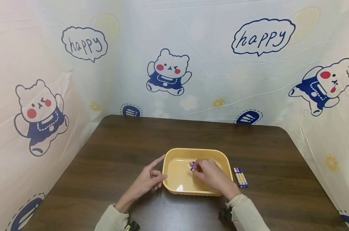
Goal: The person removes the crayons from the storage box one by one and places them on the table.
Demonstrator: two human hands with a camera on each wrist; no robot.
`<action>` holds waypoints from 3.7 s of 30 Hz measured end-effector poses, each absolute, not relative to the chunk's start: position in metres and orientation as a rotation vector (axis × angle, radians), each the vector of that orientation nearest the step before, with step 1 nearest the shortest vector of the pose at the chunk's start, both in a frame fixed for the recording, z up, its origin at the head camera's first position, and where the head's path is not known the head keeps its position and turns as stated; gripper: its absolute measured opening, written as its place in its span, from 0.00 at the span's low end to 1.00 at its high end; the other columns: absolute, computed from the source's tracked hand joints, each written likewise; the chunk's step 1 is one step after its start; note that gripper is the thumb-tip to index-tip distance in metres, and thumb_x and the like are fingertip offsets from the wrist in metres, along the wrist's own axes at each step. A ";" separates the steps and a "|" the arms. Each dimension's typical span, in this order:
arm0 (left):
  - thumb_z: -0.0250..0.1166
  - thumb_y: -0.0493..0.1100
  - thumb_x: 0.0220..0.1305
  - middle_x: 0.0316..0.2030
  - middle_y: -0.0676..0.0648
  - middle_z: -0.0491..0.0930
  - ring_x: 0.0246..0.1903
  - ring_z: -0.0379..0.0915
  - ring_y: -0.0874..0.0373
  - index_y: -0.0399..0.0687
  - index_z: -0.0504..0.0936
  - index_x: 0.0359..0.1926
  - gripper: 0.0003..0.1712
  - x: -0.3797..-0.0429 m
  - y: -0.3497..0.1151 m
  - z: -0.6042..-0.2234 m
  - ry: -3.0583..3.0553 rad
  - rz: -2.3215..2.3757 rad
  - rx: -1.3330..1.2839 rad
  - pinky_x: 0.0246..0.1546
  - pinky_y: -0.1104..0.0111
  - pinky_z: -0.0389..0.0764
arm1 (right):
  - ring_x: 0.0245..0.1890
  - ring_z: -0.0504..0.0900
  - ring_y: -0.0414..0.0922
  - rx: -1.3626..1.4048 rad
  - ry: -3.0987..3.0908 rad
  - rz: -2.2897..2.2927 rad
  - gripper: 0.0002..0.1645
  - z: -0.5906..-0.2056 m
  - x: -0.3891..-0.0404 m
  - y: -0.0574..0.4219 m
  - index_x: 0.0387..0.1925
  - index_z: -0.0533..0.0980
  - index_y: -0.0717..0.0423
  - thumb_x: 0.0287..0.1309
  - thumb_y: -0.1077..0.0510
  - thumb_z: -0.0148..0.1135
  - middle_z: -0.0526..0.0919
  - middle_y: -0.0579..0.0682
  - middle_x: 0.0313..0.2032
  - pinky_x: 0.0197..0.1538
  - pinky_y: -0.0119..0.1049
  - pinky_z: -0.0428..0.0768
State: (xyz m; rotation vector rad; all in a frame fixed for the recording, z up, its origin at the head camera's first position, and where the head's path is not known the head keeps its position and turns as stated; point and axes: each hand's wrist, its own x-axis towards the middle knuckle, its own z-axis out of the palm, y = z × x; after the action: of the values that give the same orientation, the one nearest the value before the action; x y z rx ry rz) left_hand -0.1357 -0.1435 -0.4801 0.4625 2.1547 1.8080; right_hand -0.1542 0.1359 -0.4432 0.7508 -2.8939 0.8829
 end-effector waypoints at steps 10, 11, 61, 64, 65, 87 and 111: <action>0.65 0.36 0.67 0.18 0.45 0.75 0.16 0.69 0.60 0.50 0.54 0.77 0.43 -0.136 -0.143 -0.480 2.169 1.794 0.452 0.18 0.70 0.74 | 0.27 0.75 0.35 0.744 -2.808 1.044 0.04 -0.431 -0.157 0.147 0.31 0.81 0.54 0.58 0.64 0.69 0.79 0.40 0.27 0.30 0.28 0.77; 0.65 0.36 0.67 0.19 0.45 0.75 0.16 0.69 0.60 0.50 0.54 0.77 0.43 -0.136 -0.143 -0.480 2.171 1.790 0.448 0.18 0.70 0.74 | 0.28 0.76 0.35 0.740 -2.811 1.049 0.04 -0.430 -0.157 0.148 0.31 0.80 0.53 0.58 0.64 0.69 0.79 0.40 0.27 0.31 0.28 0.78; 0.64 0.36 0.68 0.18 0.45 0.75 0.16 0.69 0.60 0.47 0.52 0.78 0.43 -0.136 -0.145 -0.479 2.147 1.825 0.506 0.18 0.70 0.74 | 0.26 0.79 0.36 0.346 -2.624 1.192 0.05 -0.427 -0.114 0.214 0.33 0.82 0.56 0.56 0.66 0.70 0.82 0.44 0.26 0.29 0.30 0.81; 0.64 0.35 0.68 0.18 0.44 0.75 0.16 0.69 0.60 0.47 0.52 0.78 0.43 -0.138 -0.145 -0.480 2.148 1.824 0.520 0.18 0.69 0.74 | 0.28 0.81 0.36 0.290 -2.591 1.178 0.04 -0.428 -0.112 0.226 0.34 0.82 0.57 0.57 0.66 0.70 0.84 0.46 0.28 0.30 0.30 0.82; 0.64 0.35 0.68 0.18 0.44 0.75 0.16 0.69 0.61 0.47 0.52 0.78 0.43 -0.138 -0.145 -0.480 2.146 1.825 0.521 0.18 0.70 0.74 | 0.28 0.81 0.36 0.261 -2.587 1.156 0.04 -0.429 -0.112 0.231 0.34 0.83 0.57 0.57 0.65 0.71 0.84 0.46 0.28 0.31 0.30 0.82; 0.65 0.35 0.67 0.19 0.43 0.75 0.16 0.70 0.59 0.49 0.54 0.77 0.44 -0.142 -0.145 -0.476 2.134 1.809 0.492 0.19 0.70 0.75 | 0.22 0.77 0.40 -0.119 -2.891 1.014 0.09 -0.454 -0.127 0.293 0.35 0.82 0.63 0.62 0.59 0.66 0.83 0.48 0.24 0.25 0.33 0.72; 0.65 0.36 0.67 0.19 0.45 0.75 0.17 0.70 0.60 0.51 0.54 0.78 0.43 -0.140 -0.145 -0.478 2.138 1.803 0.462 0.19 0.72 0.73 | 0.29 0.76 0.47 -0.176 -3.024 0.928 0.05 -0.464 -0.133 0.288 0.32 0.81 0.63 0.57 0.63 0.65 0.82 0.50 0.27 0.32 0.39 0.73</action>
State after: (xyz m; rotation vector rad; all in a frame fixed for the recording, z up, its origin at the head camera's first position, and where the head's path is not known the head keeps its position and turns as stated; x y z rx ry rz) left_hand -0.1399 -0.1447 -0.4785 0.4617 2.1380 1.8035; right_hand -0.1330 0.2876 -0.4643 -0.1762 -3.0243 0.9278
